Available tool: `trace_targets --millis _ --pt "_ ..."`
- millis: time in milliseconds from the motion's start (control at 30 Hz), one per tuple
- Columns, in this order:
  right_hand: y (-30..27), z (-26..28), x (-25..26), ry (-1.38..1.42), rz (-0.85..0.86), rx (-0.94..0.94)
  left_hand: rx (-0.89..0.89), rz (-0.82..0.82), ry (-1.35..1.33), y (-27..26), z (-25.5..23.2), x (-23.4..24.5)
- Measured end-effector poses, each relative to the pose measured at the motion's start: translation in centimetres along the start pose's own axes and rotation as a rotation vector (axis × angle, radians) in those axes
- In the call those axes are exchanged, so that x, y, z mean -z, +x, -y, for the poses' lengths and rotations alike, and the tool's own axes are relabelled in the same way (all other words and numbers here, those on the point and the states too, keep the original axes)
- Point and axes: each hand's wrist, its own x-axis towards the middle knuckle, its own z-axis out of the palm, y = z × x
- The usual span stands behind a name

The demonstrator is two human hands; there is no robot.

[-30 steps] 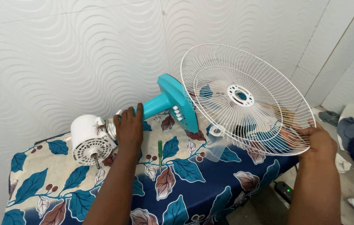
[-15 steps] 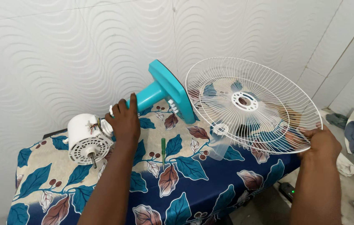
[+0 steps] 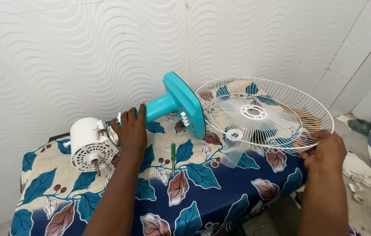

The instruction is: The person removes the central cap and fan blades from a teal table fan, then detaches the front grille and uses a screwdriver on the motor housing. The disassembly is partial; reassembly is not shown.

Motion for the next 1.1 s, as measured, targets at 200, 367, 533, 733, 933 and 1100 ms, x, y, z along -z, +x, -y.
trace_targets --millis 200,367,533,733,933,1100 --pt "-3.8 -0.9 -1.5 0.045 0.064 0.071 -0.067 -0.018 -0.037 -0.9 1.0 4.1" --pt "-3.6 -2.2 -1.6 0.064 0.086 0.168 0.27 -0.083 -0.025 -3.1 4.8 8.4" --pt "-3.8 -3.3 -1.9 0.024 -0.001 0.262 0.522 -0.11 -0.331 -6.5 7.9 9.4" --pt "-3.6 -4.4 -1.4 -0.262 -0.035 0.332 1.0 -0.012 -1.051 -7.7 10.9 6.6" --pt "-1.5 -4.9 -0.4 -0.393 -0.175 0.373 0.848 -0.051 -1.161 -8.9 12.2 4.7" --pt "-4.0 -4.8 -1.0 -0.76 -0.367 1.061 0.809 -0.089 -1.238 -9.3 12.2 4.1"
